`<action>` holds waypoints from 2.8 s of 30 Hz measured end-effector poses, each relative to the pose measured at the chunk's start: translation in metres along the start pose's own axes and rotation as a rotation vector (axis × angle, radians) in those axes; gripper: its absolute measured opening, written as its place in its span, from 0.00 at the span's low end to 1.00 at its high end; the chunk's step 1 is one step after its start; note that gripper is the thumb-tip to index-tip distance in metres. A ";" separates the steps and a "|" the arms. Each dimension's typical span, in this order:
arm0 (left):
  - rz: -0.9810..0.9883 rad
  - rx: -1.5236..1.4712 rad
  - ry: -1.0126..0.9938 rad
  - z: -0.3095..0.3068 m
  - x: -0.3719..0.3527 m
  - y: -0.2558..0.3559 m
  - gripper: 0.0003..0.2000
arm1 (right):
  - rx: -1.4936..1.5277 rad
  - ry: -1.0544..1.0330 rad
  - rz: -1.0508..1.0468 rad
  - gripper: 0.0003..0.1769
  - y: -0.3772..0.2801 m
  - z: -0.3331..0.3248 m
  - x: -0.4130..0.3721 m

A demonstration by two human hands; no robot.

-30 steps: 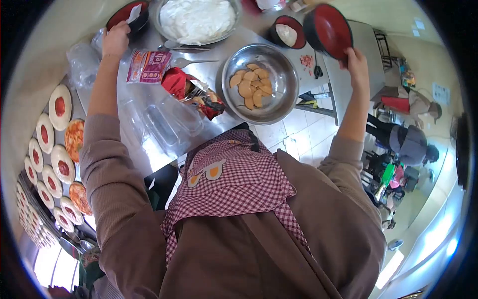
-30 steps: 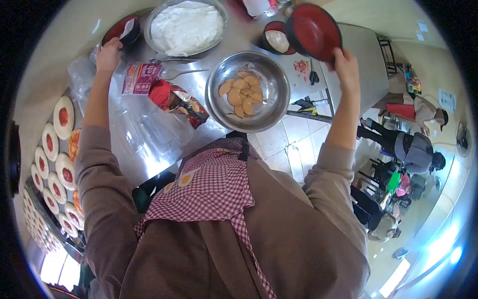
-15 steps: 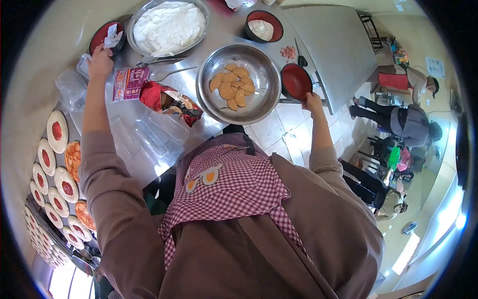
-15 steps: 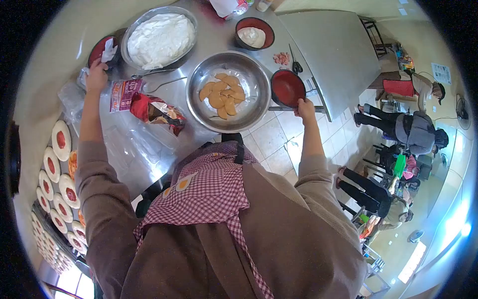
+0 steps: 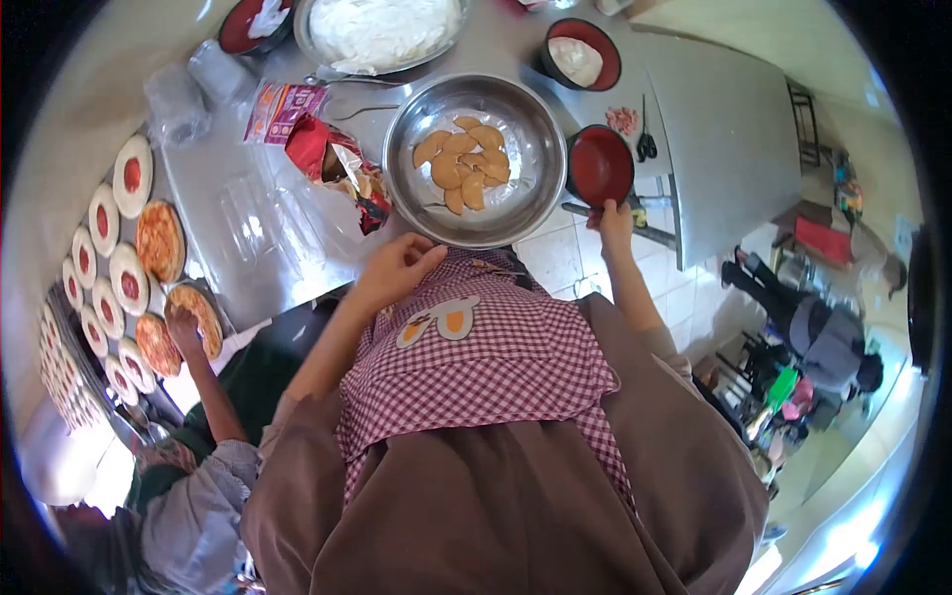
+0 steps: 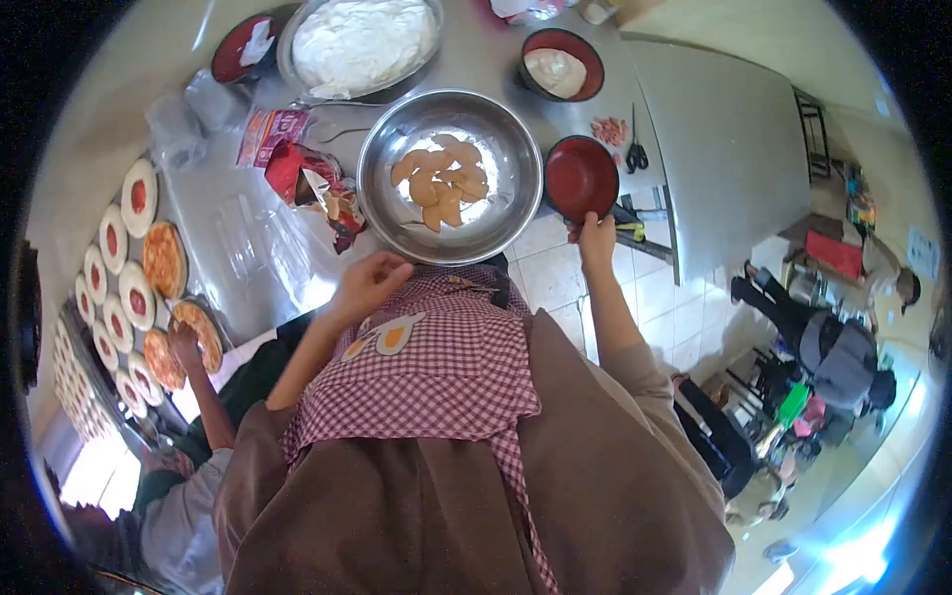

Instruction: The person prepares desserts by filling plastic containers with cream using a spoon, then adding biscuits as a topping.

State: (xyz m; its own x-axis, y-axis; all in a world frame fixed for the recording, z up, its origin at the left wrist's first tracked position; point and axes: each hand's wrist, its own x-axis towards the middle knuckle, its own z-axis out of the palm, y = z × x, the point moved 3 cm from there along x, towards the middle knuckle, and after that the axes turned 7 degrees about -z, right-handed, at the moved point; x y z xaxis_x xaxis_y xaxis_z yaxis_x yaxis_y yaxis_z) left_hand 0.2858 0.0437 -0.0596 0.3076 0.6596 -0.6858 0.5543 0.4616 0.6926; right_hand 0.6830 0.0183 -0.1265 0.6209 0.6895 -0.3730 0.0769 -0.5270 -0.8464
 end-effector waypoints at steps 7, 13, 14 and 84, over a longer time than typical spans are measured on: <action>-0.223 -0.826 0.243 0.052 0.028 -0.015 0.17 | 0.022 -0.160 -0.061 0.10 -0.012 0.022 -0.012; -0.237 -0.951 0.414 0.048 0.030 -0.008 0.20 | -0.202 -0.290 -0.127 0.13 -0.023 0.010 0.024; -0.238 -0.969 0.408 0.049 0.028 -0.004 0.21 | -0.228 -0.330 -0.189 0.17 -0.028 0.009 0.031; -0.073 -1.159 0.158 0.112 -0.118 -0.144 0.29 | -0.548 -1.179 -1.371 0.21 -0.209 0.405 -0.062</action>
State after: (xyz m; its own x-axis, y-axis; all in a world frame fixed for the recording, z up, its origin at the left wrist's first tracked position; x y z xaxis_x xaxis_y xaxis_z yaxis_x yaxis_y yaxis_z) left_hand 0.2568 -0.1671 -0.1034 0.1590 0.6379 -0.7535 -0.4947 0.7120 0.4984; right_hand 0.3126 0.2874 -0.0806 -0.8385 0.5298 0.1276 0.3417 0.6934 -0.6344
